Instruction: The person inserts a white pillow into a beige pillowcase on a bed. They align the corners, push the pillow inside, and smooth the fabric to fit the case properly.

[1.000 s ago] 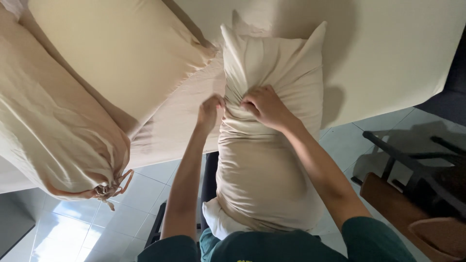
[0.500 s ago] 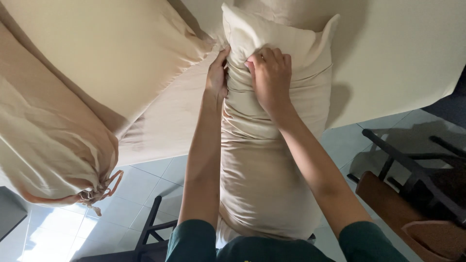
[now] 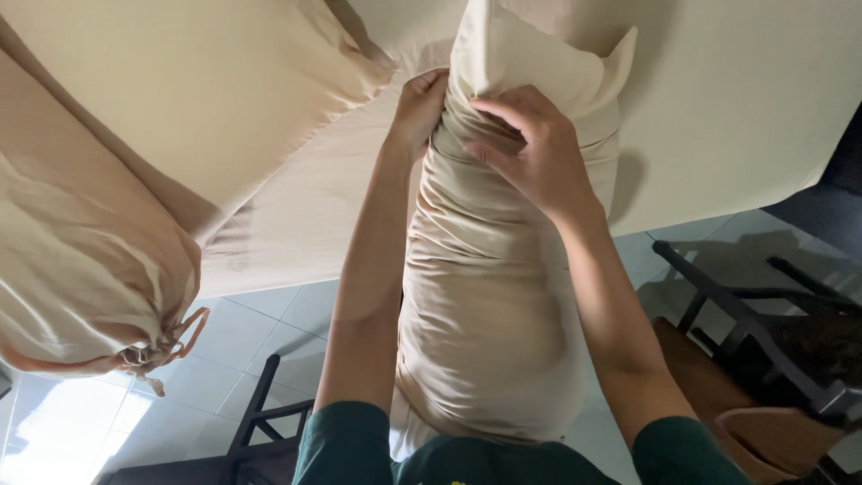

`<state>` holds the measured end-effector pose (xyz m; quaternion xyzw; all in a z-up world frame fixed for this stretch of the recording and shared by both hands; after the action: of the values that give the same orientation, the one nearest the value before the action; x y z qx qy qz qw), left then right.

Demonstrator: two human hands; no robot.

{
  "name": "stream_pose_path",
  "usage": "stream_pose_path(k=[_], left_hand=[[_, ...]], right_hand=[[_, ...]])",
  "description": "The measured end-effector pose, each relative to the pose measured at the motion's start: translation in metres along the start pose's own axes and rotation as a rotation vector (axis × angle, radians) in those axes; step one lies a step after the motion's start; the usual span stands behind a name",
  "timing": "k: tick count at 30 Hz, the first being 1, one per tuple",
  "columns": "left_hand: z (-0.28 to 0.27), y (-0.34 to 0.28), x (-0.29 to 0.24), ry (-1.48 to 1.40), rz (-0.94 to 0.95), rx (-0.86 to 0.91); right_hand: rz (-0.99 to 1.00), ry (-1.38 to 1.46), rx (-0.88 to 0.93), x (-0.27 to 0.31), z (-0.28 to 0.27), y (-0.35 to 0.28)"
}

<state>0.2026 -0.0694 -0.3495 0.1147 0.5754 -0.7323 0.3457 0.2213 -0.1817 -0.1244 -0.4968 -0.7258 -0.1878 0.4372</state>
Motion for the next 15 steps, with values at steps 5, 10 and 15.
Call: stream_pose_path(k=[5, 10, 15], left_hand=[[0.014, -0.005, -0.021, -0.017, -0.083, -0.011], [0.029, 0.016, -0.014, -0.048, -0.003, -0.013], [0.030, 0.009, 0.029, -0.388, -0.127, 0.034]], right_hand=[[-0.171, -0.475, -0.090, 0.016, 0.017, -0.006], [-0.189, -0.523, -0.257, 0.030, 0.011, -0.002], [-0.022, -0.445, -0.316, 0.013, -0.016, -0.012]])
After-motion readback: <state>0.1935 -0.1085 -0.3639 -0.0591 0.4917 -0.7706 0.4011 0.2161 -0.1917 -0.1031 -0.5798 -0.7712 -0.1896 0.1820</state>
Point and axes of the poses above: each hand's wrist, its own y-axis towards the middle knuckle, its own z-axis out of the palm, x = y × z, the point moved 9 cm from there along y, towards the middle knuckle, and after that the axes turned 4 degrees about y, right-handed, at the moved point
